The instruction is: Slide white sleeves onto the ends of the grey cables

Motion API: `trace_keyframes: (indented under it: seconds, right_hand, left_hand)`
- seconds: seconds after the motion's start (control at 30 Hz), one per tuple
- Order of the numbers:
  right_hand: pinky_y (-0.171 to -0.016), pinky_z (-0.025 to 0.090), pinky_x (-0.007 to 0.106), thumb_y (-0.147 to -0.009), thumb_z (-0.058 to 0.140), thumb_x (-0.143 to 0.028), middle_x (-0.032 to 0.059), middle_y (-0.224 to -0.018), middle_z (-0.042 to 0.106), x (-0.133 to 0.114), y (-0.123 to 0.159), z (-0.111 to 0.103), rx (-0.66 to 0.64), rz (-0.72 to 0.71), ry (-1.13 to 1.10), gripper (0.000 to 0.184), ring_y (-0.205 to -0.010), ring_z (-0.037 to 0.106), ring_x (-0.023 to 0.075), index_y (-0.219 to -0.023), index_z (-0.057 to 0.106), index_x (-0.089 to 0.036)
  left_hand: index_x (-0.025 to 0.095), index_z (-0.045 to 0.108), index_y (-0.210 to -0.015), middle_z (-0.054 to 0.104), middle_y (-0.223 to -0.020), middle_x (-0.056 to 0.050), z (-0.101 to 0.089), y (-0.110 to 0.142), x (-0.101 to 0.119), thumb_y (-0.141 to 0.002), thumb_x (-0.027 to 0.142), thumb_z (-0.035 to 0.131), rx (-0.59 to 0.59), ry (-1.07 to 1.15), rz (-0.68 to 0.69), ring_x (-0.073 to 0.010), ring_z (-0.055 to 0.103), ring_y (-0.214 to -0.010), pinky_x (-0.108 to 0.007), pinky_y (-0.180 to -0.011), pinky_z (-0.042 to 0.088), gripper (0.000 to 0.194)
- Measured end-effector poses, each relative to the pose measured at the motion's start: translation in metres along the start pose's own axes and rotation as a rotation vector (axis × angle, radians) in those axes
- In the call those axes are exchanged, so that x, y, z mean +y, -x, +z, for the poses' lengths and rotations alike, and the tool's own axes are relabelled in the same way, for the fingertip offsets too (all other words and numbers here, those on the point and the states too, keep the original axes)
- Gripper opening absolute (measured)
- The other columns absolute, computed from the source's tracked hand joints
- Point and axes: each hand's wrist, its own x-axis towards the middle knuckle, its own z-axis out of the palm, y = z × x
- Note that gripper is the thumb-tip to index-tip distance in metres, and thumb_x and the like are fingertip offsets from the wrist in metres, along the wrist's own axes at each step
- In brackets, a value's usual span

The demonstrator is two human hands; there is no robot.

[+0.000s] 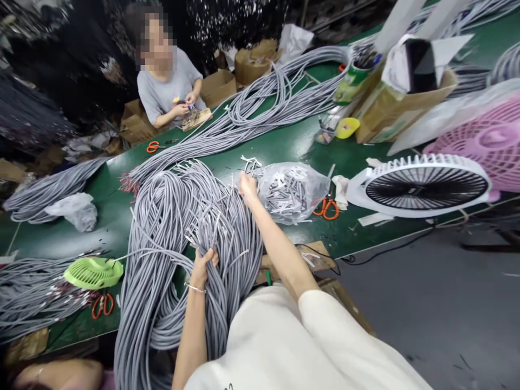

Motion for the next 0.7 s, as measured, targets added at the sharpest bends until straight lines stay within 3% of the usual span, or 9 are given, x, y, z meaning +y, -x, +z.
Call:
trace_keyframes:
  seconds: [0.13,0.27,0.33,0.43,0.57,0.7]
  right_hand:
    - [-0.038,0.024,0.018,-0.071,0.066,-0.047,-0.0086,-0.047,0.036,0.021,0.036,0.018,-0.359,0.175,-0.014,0.037,-0.041,0.031,0.0055,-0.067,0.042,-0.02]
    - [-0.037,0.016,0.017,-0.057,0.076,-0.045,-0.0109,-0.046,0.031,0.053,0.083,0.027,-0.625,0.288,-0.102,0.042,-0.039,0.021,0.0029,-0.067,0.044,-0.019]
    - [-0.037,0.012,0.017,-0.054,0.077,-0.045,-0.0123,-0.044,0.026,0.059,0.092,0.025,-0.647,0.292,-0.143,0.044,-0.039,0.017,0.0023,-0.067,0.043,-0.019]
    - [-0.038,0.01,0.018,-0.055,0.077,-0.046,-0.0125,-0.044,0.024,0.059,0.096,0.022,-0.574,0.244,-0.177,0.045,-0.039,0.015,0.0026,-0.068,0.041,-0.021]
    - [-0.038,0.009,0.019,-0.06,0.072,-0.053,-0.0097,-0.048,0.03,0.052,0.101,0.02,-0.555,0.221,-0.196,0.042,-0.039,0.015,0.0028,-0.068,0.045,-0.021]
    - [-0.037,0.011,0.02,-0.048,0.076,-0.055,-0.0058,-0.047,0.035,0.047,0.104,0.013,-0.595,0.237,-0.172,0.047,-0.038,0.019,0.0033,-0.056,0.048,-0.019]
  left_hand:
    - [0.015,0.058,-0.076,0.043,-0.04,0.007,0.003,-0.002,0.001,-0.047,0.061,0.077,0.013,-0.02,-0.039,-0.0049,0.036,-0.033,-0.019,-0.035,0.026,0.057]
    - [0.016,0.056,-0.079,0.044,-0.039,0.007,0.004,-0.001,-0.001,-0.051,0.065,0.073,0.042,-0.02,-0.019,-0.0048,0.035,-0.031,-0.019,-0.034,0.024,0.059]
    - [0.016,0.056,-0.079,0.045,-0.038,0.007,0.005,-0.001,-0.002,-0.054,0.065,0.072,0.036,-0.032,-0.013,-0.0048,0.035,-0.031,-0.018,-0.034,0.024,0.058]
    - [0.016,0.055,-0.075,0.046,-0.037,0.006,0.006,-0.002,0.0,-0.051,0.067,0.072,0.038,-0.052,-0.036,-0.0054,0.037,-0.03,-0.018,-0.033,0.025,0.06]
    - [0.016,0.055,-0.071,0.045,-0.035,0.005,0.008,-0.002,0.004,-0.047,0.069,0.072,0.047,-0.062,-0.064,-0.0063,0.037,-0.028,-0.018,-0.031,0.026,0.061]
    - [0.015,0.058,-0.069,0.045,-0.034,0.005,0.008,-0.002,0.005,-0.05,0.069,0.071,-0.003,-0.074,-0.053,-0.0063,0.037,-0.028,-0.019,-0.031,0.027,0.059]
